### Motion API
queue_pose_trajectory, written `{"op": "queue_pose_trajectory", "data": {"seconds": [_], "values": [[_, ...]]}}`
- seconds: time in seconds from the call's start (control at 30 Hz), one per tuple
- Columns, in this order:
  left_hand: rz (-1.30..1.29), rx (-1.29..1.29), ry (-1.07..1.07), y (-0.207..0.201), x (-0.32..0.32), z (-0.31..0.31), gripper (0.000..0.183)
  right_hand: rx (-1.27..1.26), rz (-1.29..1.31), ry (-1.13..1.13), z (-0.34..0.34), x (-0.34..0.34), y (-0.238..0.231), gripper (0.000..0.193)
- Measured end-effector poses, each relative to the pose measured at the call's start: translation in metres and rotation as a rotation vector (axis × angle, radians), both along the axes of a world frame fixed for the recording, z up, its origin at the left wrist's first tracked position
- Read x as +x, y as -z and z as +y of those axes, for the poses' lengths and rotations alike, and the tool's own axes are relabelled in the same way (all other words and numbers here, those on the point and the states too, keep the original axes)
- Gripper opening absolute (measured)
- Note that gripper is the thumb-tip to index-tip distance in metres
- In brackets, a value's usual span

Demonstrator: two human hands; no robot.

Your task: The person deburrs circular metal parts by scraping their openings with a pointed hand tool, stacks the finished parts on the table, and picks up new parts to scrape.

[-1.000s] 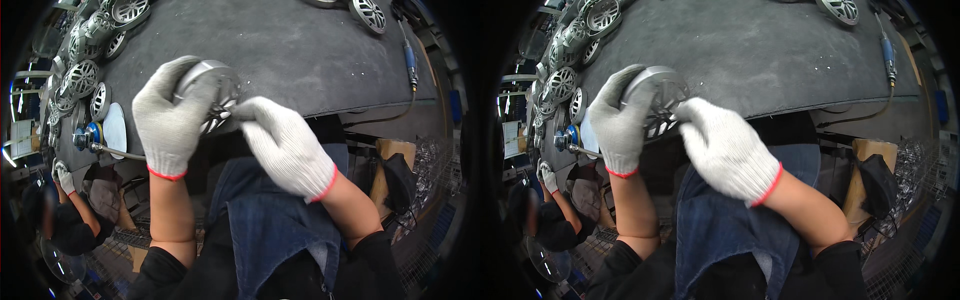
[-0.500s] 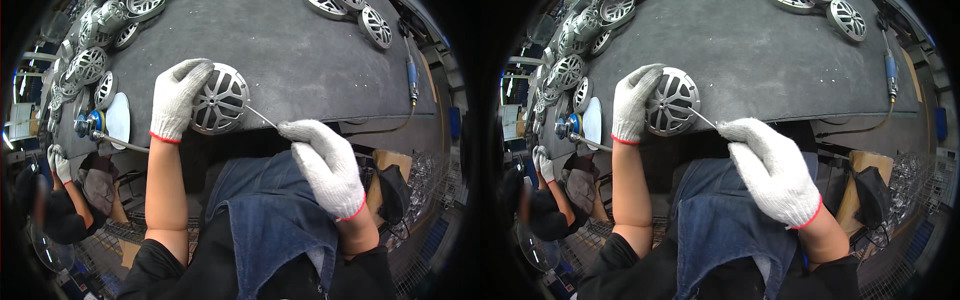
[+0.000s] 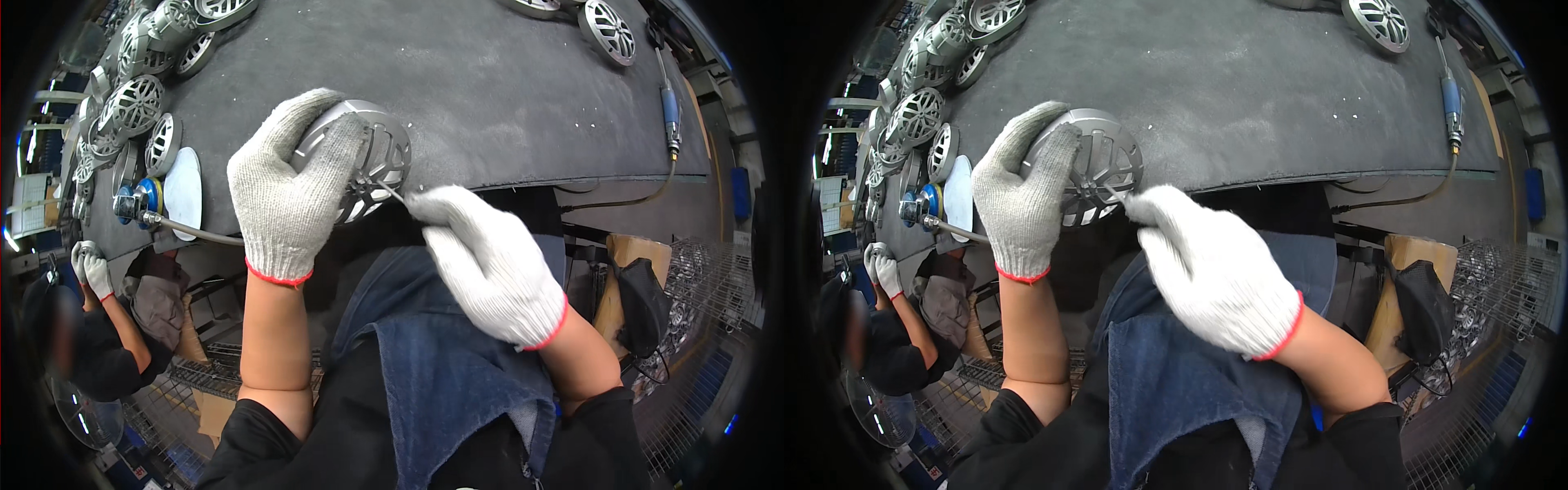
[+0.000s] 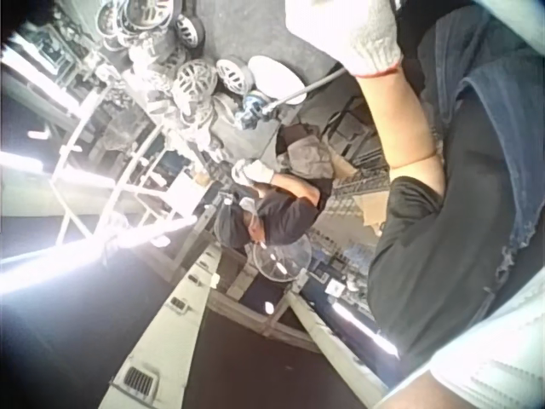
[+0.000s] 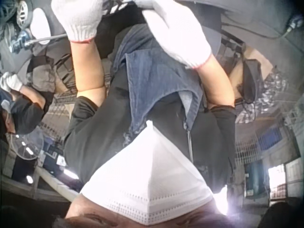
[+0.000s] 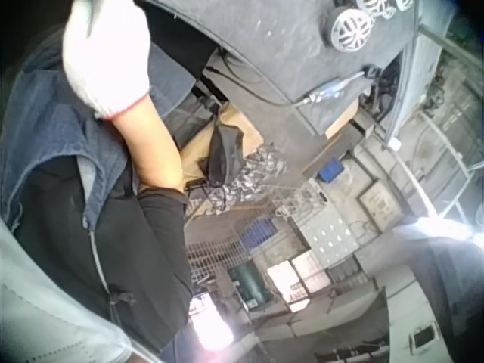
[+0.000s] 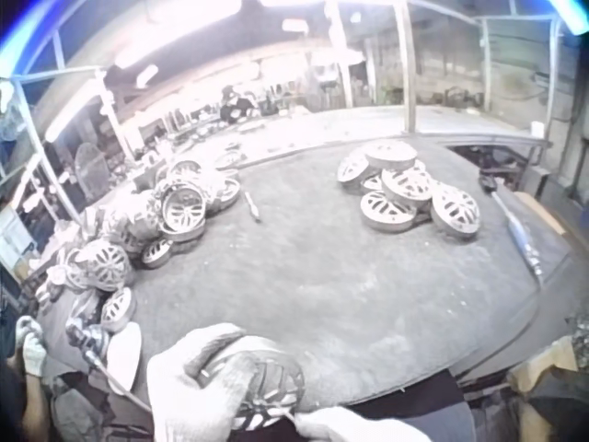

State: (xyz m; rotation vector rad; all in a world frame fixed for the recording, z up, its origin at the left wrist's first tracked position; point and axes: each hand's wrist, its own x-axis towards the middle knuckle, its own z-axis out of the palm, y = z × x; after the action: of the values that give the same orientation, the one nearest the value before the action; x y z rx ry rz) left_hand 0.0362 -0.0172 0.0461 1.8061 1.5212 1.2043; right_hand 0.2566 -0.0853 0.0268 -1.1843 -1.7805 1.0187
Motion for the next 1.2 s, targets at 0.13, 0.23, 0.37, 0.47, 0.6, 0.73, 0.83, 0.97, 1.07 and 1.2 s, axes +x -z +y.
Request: {"op": "queue_pose_trajectory", "data": {"seconds": [0.13, 0.23, 0.37, 0.47, 0.6, 0.73, 0.83, 0.97, 1.07, 1.2], "values": [[0.123, 0.080, 0.047, -0.004, 0.011, -0.003, 0.036, -0.092, -0.010, 0.010, 0.010, 0.003, 0.008, 0.026], [0.091, 0.046, 0.067, -0.005, 0.007, 0.005, 0.034, -0.091, 0.101, 0.018, 0.002, 0.002, 0.013, 0.027], [0.132, 0.011, 0.088, -0.012, 0.012, 0.013, 0.033, 0.127, -0.027, 0.014, -0.002, 0.014, 0.013, 0.027], [0.205, -0.009, 0.118, -0.017, 0.012, 0.023, 0.034, 0.263, -0.258, 0.004, 0.002, 0.019, 0.007, 0.025], [0.298, -0.008, 0.194, -0.023, 0.025, 0.038, 0.036, 0.268, -0.515, 0.011, 0.001, 0.024, 0.013, 0.024], [0.568, -0.013, 0.158, -0.028, 0.042, 0.066, 0.048, 0.335, -0.627, 0.035, 0.001, 0.023, 0.008, 0.026], [0.777, -0.190, 0.247, -0.045, 0.062, 0.087, 0.048, 0.319, -0.743, 0.017, 0.006, 0.024, -0.006, 0.029], [0.901, -0.157, 0.351, -0.058, 0.092, 0.087, 0.046, 0.305, -0.881, -0.002, 0.021, 0.029, -0.015, 0.032], [0.901, -0.237, 0.286, -0.064, 0.088, 0.087, 0.045, 0.263, -0.768, -0.081, 0.016, 0.025, -0.027, 0.024], [0.904, -0.285, 0.329, -0.060, 0.104, 0.090, 0.043, 0.218, -0.761, -0.047, 0.022, 0.037, -0.016, 0.022]]}}
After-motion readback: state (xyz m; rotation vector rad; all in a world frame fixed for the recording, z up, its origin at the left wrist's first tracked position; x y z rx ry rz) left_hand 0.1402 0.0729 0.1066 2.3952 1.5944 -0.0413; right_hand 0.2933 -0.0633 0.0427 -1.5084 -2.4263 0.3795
